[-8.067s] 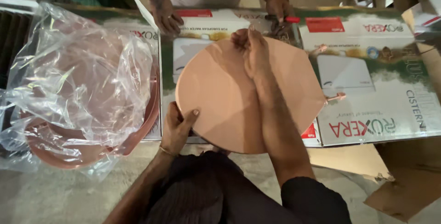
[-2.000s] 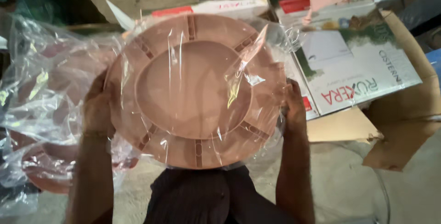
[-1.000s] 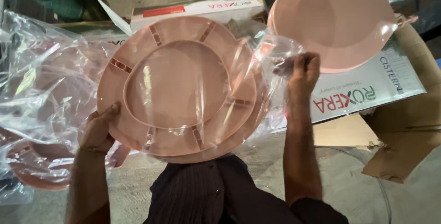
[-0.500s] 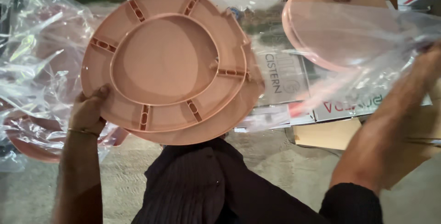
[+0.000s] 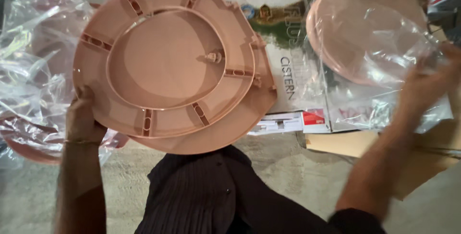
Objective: The person unpacks a pink toilet seat from a plastic bag, inspects it, and then places it back into the bag. They repeat this process with another toilet seat, handling them one at a time in a warehouse setting.
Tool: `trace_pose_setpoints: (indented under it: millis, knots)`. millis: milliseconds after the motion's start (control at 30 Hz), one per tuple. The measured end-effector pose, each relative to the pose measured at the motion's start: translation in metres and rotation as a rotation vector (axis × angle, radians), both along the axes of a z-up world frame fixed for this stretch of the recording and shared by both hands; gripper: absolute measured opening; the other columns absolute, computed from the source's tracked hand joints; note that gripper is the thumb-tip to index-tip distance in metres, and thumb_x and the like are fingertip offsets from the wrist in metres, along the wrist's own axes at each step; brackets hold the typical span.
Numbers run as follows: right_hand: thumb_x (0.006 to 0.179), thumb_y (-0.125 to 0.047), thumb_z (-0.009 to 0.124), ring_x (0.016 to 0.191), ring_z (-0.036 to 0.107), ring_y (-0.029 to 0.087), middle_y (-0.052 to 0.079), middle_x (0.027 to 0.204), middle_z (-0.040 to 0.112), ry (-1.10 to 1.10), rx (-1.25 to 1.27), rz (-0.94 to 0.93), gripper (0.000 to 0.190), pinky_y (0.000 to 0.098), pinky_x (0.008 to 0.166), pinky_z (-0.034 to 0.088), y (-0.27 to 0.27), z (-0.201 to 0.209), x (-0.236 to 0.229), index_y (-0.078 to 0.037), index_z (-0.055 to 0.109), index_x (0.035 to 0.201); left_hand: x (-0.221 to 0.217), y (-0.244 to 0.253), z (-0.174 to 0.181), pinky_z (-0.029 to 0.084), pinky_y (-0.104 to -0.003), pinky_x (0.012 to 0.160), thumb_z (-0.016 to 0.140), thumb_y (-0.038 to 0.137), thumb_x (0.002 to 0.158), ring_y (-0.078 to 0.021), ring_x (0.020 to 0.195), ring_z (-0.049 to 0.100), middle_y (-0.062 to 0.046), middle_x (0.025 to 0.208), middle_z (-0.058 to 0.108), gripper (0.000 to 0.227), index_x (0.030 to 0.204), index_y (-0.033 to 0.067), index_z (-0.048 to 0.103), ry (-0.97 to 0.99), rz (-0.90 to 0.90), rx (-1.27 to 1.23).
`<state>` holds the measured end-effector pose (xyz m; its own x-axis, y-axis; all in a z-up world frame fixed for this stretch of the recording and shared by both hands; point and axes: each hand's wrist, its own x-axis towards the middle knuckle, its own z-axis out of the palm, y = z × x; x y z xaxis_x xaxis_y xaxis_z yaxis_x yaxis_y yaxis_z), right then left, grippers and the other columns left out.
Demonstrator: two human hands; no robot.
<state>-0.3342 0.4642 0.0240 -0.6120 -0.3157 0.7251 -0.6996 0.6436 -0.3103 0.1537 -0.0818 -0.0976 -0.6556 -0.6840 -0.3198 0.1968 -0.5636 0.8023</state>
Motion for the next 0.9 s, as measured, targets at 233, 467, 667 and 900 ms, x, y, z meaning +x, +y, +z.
trace_pose_setpoints:
  millis: [233, 467, 667, 900]
  knots:
    - [0.087, 0.002, 0.07, 0.108, 0.07, 0.023, 0.011, 0.138, 0.056, -1.093, 0.064, 0.518, 0.051, 0.0314, 0.076, 0.067, -0.202, -0.043, 0.133, -0.004, 0.053, 0.136, -0.002, -0.002, 0.0, 0.035, -0.049, 0.128, 0.031, 0.034, 0.118, -0.0331, 0.153, 0.048, -0.015, 0.164, 0.047, 0.056, 0.167, 0.0077, 0.029, 0.309, 0.054, 0.075]
    - [0.08, -0.008, 0.083, 0.124, 0.06, 0.041, 0.019, 0.135, 0.057, -0.495, 0.3, 0.841, 0.057, 0.049, 0.103, 0.053, -0.277, -0.028, 0.14, -0.002, 0.061, 0.131, 0.003, -0.015, -0.016, 0.032, -0.055, 0.128, 0.033, 0.034, 0.116, -0.0441, 0.152, 0.046, -0.029, 0.163, 0.044, 0.061, 0.167, 0.0014, 0.028, 0.459, 0.035, 0.204]
    - [0.085, -0.014, 0.072, 0.107, 0.062, 0.04, 0.019, 0.111, 0.066, -0.27, 0.56, 0.548, 0.027, 0.0532, 0.093, 0.051, -0.283, -0.065, 0.142, -0.007, 0.072, 0.111, 0.0, -0.017, -0.017, 0.033, -0.055, 0.129, 0.034, 0.035, 0.117, -0.045, 0.153, 0.047, -0.031, 0.162, 0.044, 0.059, 0.163, -0.0023, 0.03, 0.464, 0.045, 0.22]
    - [0.079, -0.012, 0.069, 0.082, 0.069, 0.036, 0.016, 0.09, 0.07, -0.673, 0.414, 0.381, 0.023, 0.0485, 0.072, 0.056, -0.242, -0.045, 0.144, -0.002, 0.066, 0.099, 0.004, -0.02, -0.014, 0.039, -0.051, 0.126, 0.04, 0.03, 0.119, -0.0361, 0.143, 0.051, -0.02, 0.153, 0.05, 0.053, 0.163, 0.0002, 0.034, 0.363, 0.042, 0.177]
